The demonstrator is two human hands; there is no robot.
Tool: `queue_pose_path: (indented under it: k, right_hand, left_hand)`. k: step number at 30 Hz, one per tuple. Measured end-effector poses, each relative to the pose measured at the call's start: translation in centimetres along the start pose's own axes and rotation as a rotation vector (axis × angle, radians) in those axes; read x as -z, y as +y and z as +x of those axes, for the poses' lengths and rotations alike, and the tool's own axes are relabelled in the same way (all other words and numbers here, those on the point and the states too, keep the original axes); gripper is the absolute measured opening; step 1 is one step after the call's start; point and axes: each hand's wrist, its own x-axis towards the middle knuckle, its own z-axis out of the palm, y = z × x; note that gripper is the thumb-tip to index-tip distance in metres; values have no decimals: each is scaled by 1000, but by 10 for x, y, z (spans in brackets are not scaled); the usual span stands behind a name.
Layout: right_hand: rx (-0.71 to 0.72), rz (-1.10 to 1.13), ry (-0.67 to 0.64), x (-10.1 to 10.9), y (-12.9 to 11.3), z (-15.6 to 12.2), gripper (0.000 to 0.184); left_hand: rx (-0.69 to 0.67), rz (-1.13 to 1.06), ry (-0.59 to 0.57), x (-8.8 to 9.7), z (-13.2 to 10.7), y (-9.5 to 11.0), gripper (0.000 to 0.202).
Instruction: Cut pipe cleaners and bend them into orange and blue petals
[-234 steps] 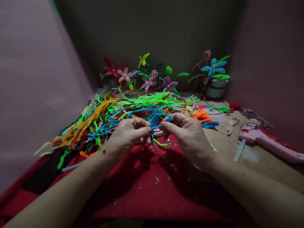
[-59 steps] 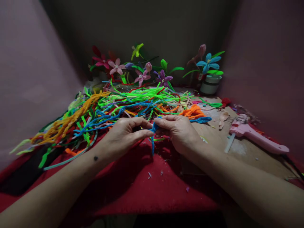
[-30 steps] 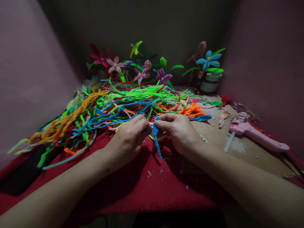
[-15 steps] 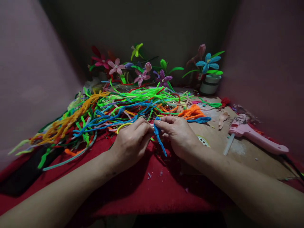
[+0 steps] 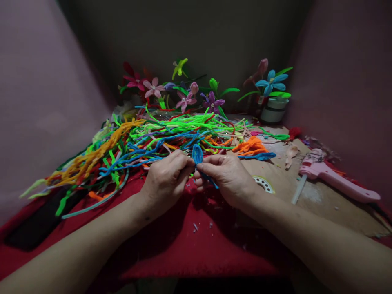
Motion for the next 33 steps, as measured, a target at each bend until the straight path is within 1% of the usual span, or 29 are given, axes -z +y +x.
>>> queue_pose_path:
  k: [1,2,3,6,7,9,11,13,16,18,23,25,27,29,31,33]
  right_hand:
    - [3,3,-14,0,0,0,10]
    - [3,6,-26,0,0,-1,11]
    - [-3,11,-34,0,0,-1,12]
    - [-25,51,-43,1,-1,0,12]
    - [-22,71,-42,1,-1,1,13]
    - [1,105,-46,3,-1,2,18]
    - [18,121,-54,4,-1,2,19]
    - [10,124,-67,5,0,2,16]
    - [-26,139,-87,4,0,1,10]
    - [-32,149,-101,4,0,1,7]
    - [-33,144,-138,4,-2,2,10]
    - [-51,138,-155,5,-3,2,10]
    - [-69,115,-168,5,-3,2,9]
    - [-66,66,-161,5,-2,2,8]
    - [-28,-2,-142,4,-2,0,7]
    - [43,-108,-128,2,-1,-2,11]
  left_hand:
    - [43,-35,10,1,1,2,12]
    - [115,-91,15,3,2,4,10]
    - [214,-170,7,4,3,6,9]
    - [532,-500,-52,10,8,11,9]
    - [600,-599,-69,11,9,11,10]
    - [661,-732,-90,13,12,10,13]
    - [675,-787,-127,13,13,8,12]
    - [665,-798,-156,13,14,7,12]
    - [628,-753,-119,13,13,8,11]
    - [621,-761,-106,14,12,8,10]
    - [653,-1007,-169,13,12,-1,16]
    - [642,-1063,-204,13,13,-4,19]
    - [605,-1041,-242,14,14,-3,21]
    - [558,-947,-224,15,15,-1,21]
    - [524,-851,-212,15,16,2,22]
    - [508,-807,-244,16,17,2,22]
